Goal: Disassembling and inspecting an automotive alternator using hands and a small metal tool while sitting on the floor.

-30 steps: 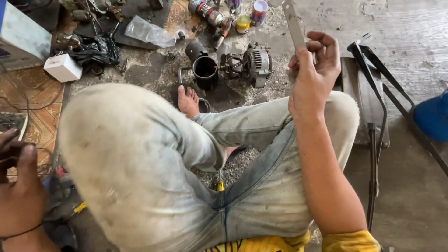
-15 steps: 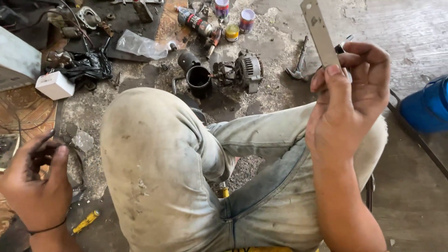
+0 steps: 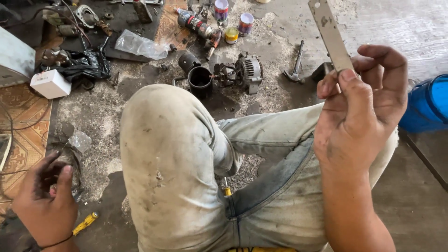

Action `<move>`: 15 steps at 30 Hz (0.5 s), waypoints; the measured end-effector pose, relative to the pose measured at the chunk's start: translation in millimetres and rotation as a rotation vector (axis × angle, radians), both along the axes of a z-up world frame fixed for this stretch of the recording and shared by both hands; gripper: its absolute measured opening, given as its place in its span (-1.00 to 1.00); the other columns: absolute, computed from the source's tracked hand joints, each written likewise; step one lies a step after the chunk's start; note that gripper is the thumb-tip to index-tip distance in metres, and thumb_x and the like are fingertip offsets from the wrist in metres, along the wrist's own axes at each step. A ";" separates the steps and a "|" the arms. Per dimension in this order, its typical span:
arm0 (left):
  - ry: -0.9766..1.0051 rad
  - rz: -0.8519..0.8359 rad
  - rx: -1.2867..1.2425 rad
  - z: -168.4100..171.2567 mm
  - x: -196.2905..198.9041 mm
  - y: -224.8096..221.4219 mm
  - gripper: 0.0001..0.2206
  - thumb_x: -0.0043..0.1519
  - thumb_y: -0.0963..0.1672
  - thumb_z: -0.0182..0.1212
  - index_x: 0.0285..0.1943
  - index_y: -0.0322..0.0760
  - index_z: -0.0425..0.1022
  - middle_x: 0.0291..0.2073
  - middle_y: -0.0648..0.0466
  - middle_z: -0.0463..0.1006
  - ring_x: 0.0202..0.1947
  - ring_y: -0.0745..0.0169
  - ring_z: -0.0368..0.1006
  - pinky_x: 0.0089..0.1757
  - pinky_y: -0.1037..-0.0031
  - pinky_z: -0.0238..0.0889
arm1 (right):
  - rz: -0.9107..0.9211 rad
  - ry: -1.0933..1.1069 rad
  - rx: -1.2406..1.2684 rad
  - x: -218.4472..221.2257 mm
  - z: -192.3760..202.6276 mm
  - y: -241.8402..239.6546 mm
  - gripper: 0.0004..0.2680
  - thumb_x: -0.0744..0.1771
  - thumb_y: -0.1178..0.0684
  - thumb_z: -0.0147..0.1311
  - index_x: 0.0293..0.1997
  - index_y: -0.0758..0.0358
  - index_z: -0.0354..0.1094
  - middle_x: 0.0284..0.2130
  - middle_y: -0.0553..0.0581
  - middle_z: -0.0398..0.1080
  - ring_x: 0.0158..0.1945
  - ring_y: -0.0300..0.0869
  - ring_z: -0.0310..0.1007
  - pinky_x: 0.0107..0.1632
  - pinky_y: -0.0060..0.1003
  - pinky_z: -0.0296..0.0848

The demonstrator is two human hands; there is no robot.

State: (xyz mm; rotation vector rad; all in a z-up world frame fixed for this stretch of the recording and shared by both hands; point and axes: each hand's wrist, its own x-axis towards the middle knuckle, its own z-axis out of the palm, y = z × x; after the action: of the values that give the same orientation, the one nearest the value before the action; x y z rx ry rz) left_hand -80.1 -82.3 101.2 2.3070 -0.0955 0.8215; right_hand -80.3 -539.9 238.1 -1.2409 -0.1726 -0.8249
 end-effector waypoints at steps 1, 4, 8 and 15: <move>0.017 -0.004 -0.056 -1.5 -0.3 1.1 -0.68 0.48 -0.42 0.26 0.41 -0.83 0.49 0.01 -0.36 0.57 -0.16 0.02 0.42 -0.20 0.43 0.24 | -0.002 -0.001 -0.011 1.7 0.1 0.8 -0.79 0.45 0.31 -0.10 0.22 0.24 0.16 -0.05 0.05 0.23 -0.25 -0.29 0.31 -0.08 -0.43 0.37; 0.048 0.003 -0.089 0.7 -6.8 3.0 -0.69 0.47 -0.42 0.24 0.41 -0.84 0.48 -0.05 -0.33 0.55 -0.20 0.07 0.37 -0.18 0.44 0.21 | 0.003 0.008 -0.007 5.2 -1.2 0.4 -0.79 0.44 0.31 -0.10 0.22 0.24 0.17 -0.08 0.04 0.25 -0.27 -0.30 0.32 -0.09 -0.44 0.39; 0.057 -0.018 -0.116 -0.7 -6.9 1.5 -0.66 0.46 -0.45 0.22 0.44 -0.84 0.45 -0.02 -0.35 0.51 -0.15 -0.01 0.37 -0.08 0.33 0.29 | -0.034 0.028 -0.017 13.4 -11.4 -16.4 -0.79 0.45 0.30 -0.12 0.25 0.24 0.16 0.00 0.04 0.22 -0.26 -0.30 0.33 -0.09 -0.46 0.38; 0.199 -0.140 -0.044 -1.3 57.2 55.4 -0.65 0.44 -0.32 0.15 0.43 -0.60 0.38 0.04 -0.22 0.49 -0.05 0.08 0.36 -0.07 0.42 0.21 | -0.061 0.017 0.096 72.9 -51.3 -56.5 -0.81 0.41 0.33 -0.06 0.15 0.32 0.23 -0.15 0.02 0.29 -0.35 -0.30 0.38 -0.22 -0.51 0.45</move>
State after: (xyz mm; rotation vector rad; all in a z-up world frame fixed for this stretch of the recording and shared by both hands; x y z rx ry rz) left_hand -23.0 -27.0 99.9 2.2979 -0.1474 0.5167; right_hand -7.4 -596.5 186.8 -1.1670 -0.0809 -0.8650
